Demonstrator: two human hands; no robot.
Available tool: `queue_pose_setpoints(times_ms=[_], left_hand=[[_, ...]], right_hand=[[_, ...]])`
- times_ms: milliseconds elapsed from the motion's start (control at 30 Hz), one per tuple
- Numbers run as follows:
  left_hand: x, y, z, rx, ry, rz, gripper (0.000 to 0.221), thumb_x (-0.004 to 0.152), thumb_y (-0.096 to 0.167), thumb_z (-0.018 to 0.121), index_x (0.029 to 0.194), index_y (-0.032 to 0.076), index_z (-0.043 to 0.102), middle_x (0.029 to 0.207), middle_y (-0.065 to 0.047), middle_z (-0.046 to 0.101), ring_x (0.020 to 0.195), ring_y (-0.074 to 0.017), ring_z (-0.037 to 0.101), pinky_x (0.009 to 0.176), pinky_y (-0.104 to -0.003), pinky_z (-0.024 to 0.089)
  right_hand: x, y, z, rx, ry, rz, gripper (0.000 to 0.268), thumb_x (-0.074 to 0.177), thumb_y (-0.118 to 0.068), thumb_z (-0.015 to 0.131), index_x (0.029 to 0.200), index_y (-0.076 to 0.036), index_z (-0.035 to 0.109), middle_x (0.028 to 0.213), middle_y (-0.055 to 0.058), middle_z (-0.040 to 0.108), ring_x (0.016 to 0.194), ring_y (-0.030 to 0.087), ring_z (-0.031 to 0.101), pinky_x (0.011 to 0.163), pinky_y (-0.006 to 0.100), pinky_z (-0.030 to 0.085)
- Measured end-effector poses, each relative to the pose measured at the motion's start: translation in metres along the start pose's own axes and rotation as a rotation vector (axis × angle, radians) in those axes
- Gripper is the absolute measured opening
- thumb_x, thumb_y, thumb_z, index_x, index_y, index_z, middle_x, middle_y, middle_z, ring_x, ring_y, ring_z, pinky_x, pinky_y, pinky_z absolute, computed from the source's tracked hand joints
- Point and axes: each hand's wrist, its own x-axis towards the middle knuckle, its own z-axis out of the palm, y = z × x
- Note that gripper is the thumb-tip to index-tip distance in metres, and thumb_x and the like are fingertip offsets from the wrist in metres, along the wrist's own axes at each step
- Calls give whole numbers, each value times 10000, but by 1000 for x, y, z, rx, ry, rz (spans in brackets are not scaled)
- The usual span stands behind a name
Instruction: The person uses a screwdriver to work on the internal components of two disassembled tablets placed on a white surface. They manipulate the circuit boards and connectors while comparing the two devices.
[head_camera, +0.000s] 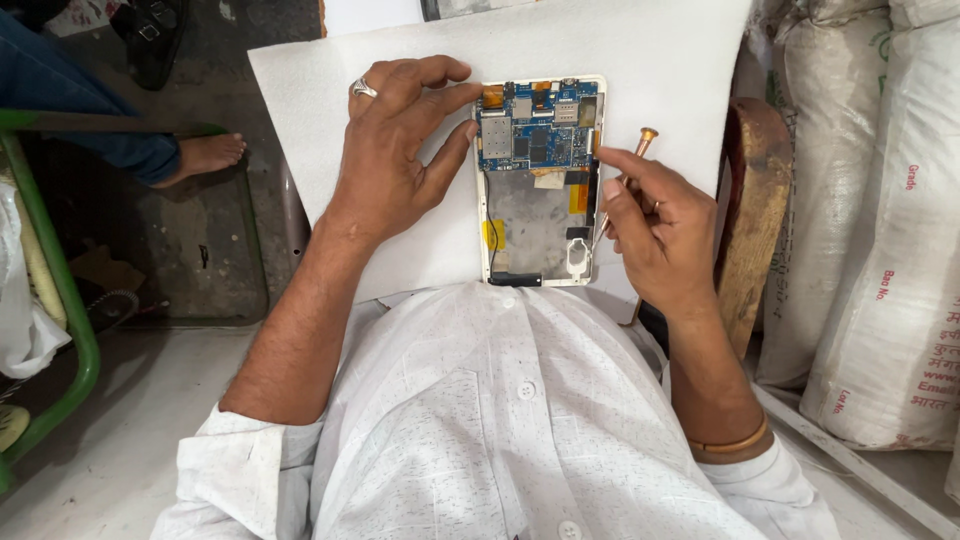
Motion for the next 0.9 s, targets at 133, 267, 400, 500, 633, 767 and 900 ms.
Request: queue_pose_setpoints(times_ms=[133,267,400,500,633,767,900], left_hand=[[0,-1,1,2,2,-3,291,1038,186,772,1314,113,716,1376,-3,593,1277,-197,525,1065,-403,409],[-2,-2,3,6,3,-1,294,1039,194,773,1317,116,715,1382,-2,592,1277,-190,522,1081,-413,399],[-1,-1,3,22,15,13,329,1043,205,766,1349,111,691,1382,-15,584,1295,-212,513,1081,-416,397],[-2,0,3,21,12,-4,372,1055,204,749,1404,105,665,1390,-21,568,1309,-218,499,1102,-419,397],[-3,-1,5,53,2,7,357,1056,213,739,1393,121,665,1408,-15,553,1323,-212,491,1122,-431,385],[-3,-2,6,57,-1,17,351,1059,222,734,1390,126,664,1416,-20,546,1330,-213,486,1129,-443,373],[-4,-4,5,68,-9,22,354,1059,230,727,1394,134,666,1416,-20,548,1335,-221,484,1142,-460,362]], right_hand=[[5,-3,3,-4,-1,-3,306,1082,-109,632,1371,-10,656,885,34,675,679,41,596,592,194,503],[2,-5,5,-30,-12,-9,313,1076,-112,636,1371,-11,658,909,43,665,684,48,596,578,192,492],[2,-5,7,-66,-1,-26,307,1073,-109,631,1365,-16,659,915,47,668,678,50,602,559,190,476],[3,-5,9,-33,10,-43,313,1085,-111,628,1384,-17,645,930,47,663,690,47,600,572,192,490],[4,-3,7,-58,-15,-57,316,1078,-106,636,1381,-19,646,921,46,665,670,48,598,555,191,488],[5,0,4,-16,-38,-3,321,1071,-97,629,1383,-24,647,914,40,673,657,40,598,548,185,497],[6,1,0,23,-63,50,339,1064,-73,618,1400,-32,641,896,37,682,647,31,584,553,182,503]])
